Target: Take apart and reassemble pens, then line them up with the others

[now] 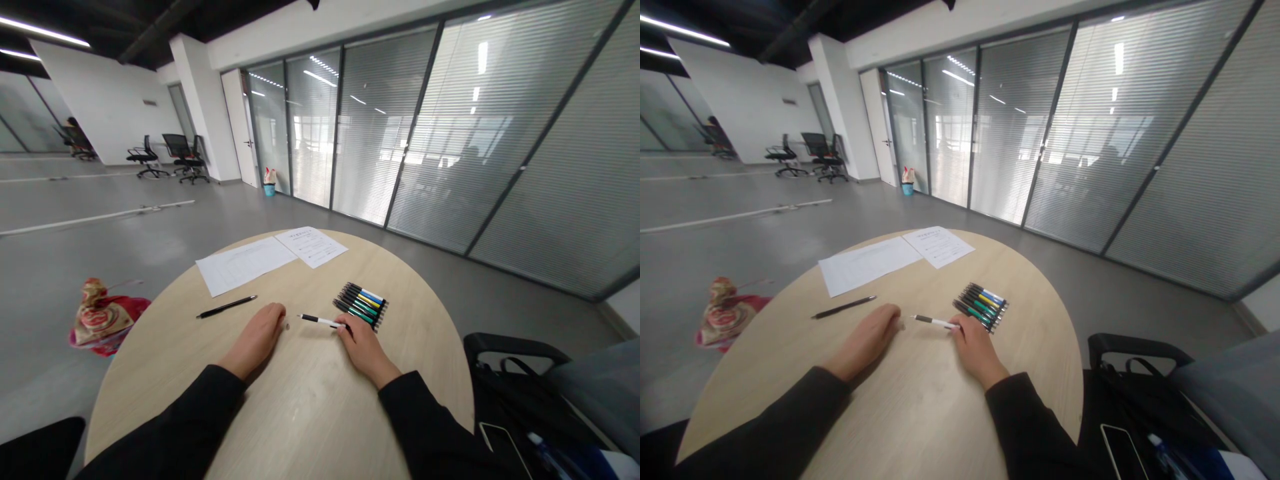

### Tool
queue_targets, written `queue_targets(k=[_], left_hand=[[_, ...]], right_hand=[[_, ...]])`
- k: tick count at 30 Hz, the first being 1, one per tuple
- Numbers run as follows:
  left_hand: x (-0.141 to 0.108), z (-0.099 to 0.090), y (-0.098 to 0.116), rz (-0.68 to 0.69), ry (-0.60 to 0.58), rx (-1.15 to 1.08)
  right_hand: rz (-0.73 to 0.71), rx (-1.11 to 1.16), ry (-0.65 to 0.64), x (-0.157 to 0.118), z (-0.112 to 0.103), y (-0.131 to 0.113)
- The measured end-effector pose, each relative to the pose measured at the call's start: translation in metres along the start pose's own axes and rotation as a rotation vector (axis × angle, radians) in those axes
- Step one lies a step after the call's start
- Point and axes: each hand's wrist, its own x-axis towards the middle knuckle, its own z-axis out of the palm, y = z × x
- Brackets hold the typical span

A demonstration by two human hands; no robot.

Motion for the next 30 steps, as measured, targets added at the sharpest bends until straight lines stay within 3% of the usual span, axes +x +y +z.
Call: queue_targets(k=[7,30], left_hand=[[0.0,-0.005,0.012,-0.004,0.044,-0.149],[-0.001,-0.01,0.026,0.041,0.027,-0.203]], right_hand=[[0.003,0.005,0.005,0.0,-0.001,-0.002],[0.011,0.002,0.002,0.0,0.0,-0.003]])
